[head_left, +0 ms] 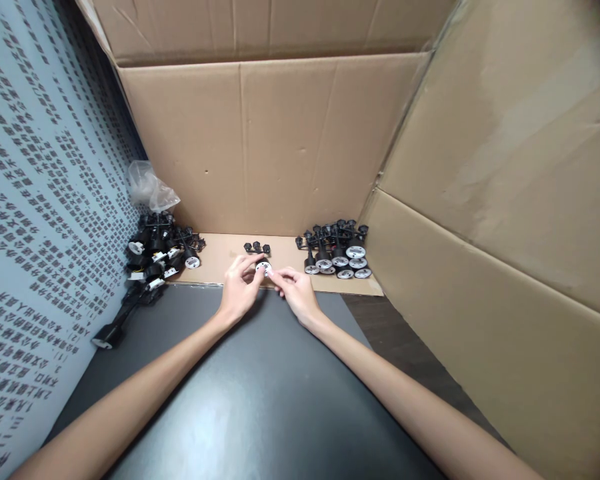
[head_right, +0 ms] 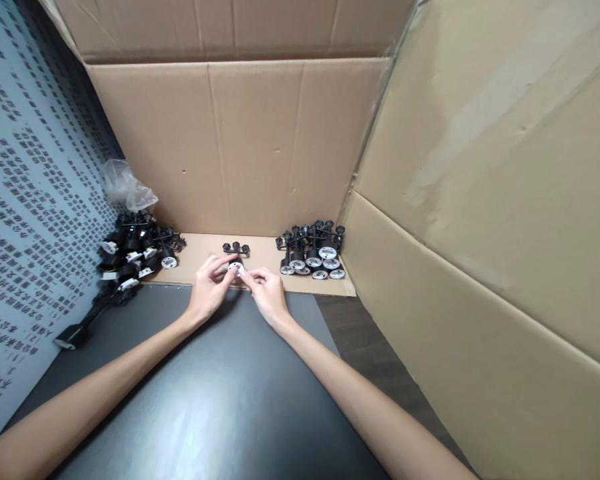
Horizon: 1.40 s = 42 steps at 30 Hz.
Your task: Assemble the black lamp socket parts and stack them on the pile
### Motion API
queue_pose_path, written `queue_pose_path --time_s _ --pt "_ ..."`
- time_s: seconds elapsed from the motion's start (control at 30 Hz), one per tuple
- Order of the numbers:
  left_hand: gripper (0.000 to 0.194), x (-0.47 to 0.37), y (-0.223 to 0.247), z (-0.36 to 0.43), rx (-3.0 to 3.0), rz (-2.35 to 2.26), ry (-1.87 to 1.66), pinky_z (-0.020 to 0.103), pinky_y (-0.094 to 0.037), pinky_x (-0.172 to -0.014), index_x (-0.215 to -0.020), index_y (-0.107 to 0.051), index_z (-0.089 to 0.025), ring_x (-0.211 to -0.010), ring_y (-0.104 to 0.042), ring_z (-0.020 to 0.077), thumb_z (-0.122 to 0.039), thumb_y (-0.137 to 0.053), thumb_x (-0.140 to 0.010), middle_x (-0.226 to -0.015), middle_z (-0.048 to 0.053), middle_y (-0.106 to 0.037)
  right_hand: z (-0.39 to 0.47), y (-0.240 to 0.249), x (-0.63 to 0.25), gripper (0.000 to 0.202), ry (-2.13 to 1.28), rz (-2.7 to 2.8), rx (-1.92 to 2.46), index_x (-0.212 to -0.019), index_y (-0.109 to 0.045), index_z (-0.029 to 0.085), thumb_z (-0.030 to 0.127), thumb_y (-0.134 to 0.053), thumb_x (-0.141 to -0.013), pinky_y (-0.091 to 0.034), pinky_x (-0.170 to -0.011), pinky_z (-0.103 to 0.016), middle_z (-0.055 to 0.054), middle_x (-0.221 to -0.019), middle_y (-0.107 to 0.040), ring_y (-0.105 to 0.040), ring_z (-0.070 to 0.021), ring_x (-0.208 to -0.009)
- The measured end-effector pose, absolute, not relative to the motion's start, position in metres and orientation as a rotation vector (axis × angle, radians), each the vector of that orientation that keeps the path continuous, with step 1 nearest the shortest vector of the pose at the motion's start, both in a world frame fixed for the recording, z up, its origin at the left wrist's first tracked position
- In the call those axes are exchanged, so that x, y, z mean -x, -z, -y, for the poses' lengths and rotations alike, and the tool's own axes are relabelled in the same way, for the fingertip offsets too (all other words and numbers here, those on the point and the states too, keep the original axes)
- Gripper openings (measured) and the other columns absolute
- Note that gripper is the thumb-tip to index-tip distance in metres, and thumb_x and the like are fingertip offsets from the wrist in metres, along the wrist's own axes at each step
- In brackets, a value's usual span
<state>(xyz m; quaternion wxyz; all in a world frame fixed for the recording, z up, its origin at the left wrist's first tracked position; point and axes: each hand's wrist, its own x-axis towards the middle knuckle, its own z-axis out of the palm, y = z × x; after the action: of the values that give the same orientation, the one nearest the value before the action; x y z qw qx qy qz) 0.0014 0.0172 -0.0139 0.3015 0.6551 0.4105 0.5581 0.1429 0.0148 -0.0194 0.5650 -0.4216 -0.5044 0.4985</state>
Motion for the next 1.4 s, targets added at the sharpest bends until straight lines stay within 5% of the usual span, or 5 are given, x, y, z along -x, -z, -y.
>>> queue_pose_path --time_s 1.4 --pt "0.035 -0.0012 0.0158 -0.0142 -1.954 -1.241 -1.512 0.027 -0.059 -0.072 -0.121 -0.068 -0.018 -0.091 -0.065 0.0169 -0.033 -0.055 -0.092 -0.108 0.010 -0.063 -0.0146 0.0198 -0.1428 0.041 -1.172 1.172 0.999 -0.068 -0.070 0.016 0.056 -0.077 -0.062 -0.038 -0.049 -0.026 0.001 -0.057 -0.055 -0.051 -0.0127 -0.052"
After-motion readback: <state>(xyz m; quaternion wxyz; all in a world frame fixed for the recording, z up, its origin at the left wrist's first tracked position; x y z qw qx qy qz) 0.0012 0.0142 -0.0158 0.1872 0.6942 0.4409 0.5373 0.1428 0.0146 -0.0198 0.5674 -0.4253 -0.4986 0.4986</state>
